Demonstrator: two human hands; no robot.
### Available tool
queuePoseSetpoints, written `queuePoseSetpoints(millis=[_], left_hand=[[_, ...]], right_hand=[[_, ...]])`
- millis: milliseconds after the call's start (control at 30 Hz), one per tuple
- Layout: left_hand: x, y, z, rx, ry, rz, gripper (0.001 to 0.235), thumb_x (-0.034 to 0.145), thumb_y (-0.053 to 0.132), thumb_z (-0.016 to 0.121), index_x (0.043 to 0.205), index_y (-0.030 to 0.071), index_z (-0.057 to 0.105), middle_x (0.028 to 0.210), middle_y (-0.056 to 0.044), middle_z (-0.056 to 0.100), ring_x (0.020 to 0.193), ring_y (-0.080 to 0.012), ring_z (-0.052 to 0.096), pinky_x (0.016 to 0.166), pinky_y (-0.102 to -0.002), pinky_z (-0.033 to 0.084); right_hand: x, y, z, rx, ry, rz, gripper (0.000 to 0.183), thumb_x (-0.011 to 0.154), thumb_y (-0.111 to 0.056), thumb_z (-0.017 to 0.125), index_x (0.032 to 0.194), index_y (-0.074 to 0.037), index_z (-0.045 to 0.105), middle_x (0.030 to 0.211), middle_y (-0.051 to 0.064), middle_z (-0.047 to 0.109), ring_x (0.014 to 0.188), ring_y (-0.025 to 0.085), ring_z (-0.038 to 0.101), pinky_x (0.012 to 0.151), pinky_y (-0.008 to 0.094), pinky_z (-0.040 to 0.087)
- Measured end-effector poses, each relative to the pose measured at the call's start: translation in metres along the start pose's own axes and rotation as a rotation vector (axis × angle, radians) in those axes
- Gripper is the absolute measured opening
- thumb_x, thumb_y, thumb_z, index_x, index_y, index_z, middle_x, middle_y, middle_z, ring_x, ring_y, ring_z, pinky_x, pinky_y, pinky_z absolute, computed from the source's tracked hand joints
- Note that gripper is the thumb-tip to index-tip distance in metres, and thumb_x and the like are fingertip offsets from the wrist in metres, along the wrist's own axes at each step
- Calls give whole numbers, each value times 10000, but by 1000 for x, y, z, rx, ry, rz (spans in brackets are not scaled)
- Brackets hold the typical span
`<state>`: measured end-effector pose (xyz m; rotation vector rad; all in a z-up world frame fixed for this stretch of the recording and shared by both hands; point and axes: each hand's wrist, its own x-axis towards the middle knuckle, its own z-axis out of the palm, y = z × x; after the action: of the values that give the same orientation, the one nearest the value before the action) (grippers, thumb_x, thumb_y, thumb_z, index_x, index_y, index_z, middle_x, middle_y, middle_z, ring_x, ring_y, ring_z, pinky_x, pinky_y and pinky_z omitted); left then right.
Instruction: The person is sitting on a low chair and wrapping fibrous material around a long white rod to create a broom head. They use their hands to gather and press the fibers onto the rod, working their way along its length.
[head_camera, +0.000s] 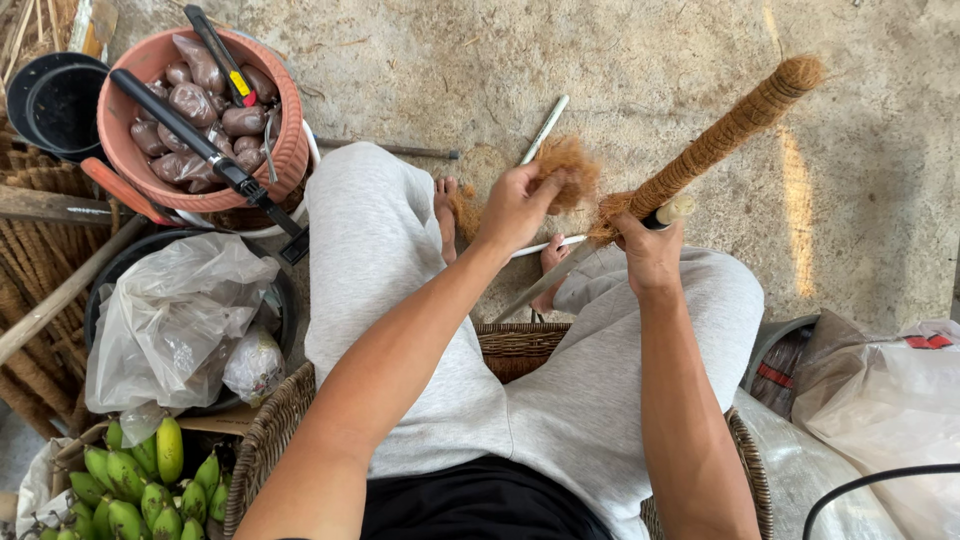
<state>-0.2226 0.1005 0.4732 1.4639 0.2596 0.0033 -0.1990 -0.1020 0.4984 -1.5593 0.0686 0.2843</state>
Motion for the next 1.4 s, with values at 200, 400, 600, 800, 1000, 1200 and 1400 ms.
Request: queuePoseSetpoints(millis=[200,400,600,800,1000,1200,1400], left_hand=[[7,-12,-13,255,238,-73,328,864,121,745,1173,19,697,918,-130,808,730,-170,752,654,-339,587],[-12,-3,19,354,226,240,342,892,169,761,1182,0,694,965,-126,794,834,-166,773,715,-293,598],[-13,2,31,222,-98,9,407,1020,295,549,1312,26,640,836,-95,770,480,-170,537,448,-360,441],[-5,-22,15,134,-169,-49,483,1072,336,477,1246,-48,713,762,-208,666,533,-147,566,494,-329,452],[-10,-31,18,185,-227,759,588,1168,291,633,1367,-221,423,1206,-348,606,994,-313,695,763,-368,604],[-10,-15,36,324,-129,-173,408,1033,303,580,1330,58,714,894,-194,797,542,-185,531,496,-334,404],[0,-3,14,-33,11,-26,445,894,155,703,1311,29,615,1059,-35,756,698,-102,695,638,-254,585]], right_hand=[[-4,-11,6,85,117,-20,240,849,21,702,1050,-50,593,976,61,686,850,152,693,721,287,605],[-10,-14,11,126,0,-101,230,880,34,700,1087,-13,611,1005,91,688,843,175,661,696,295,544],[-6,-18,12,95,47,-48,256,872,48,728,1100,-26,638,968,44,669,810,113,653,690,241,553],[0,-17,12,52,99,-2,284,842,50,708,1114,-29,700,842,57,620,606,96,506,496,224,389],[8,-8,10,-57,236,-74,289,817,29,732,1001,-83,540,854,21,612,655,90,589,562,255,527],[3,-13,17,22,203,-19,228,861,-103,819,968,-70,621,821,24,642,603,86,535,506,242,428],[-3,-30,21,-20,99,9,287,858,-175,855,1063,-27,719,835,50,664,581,78,497,476,230,366]])
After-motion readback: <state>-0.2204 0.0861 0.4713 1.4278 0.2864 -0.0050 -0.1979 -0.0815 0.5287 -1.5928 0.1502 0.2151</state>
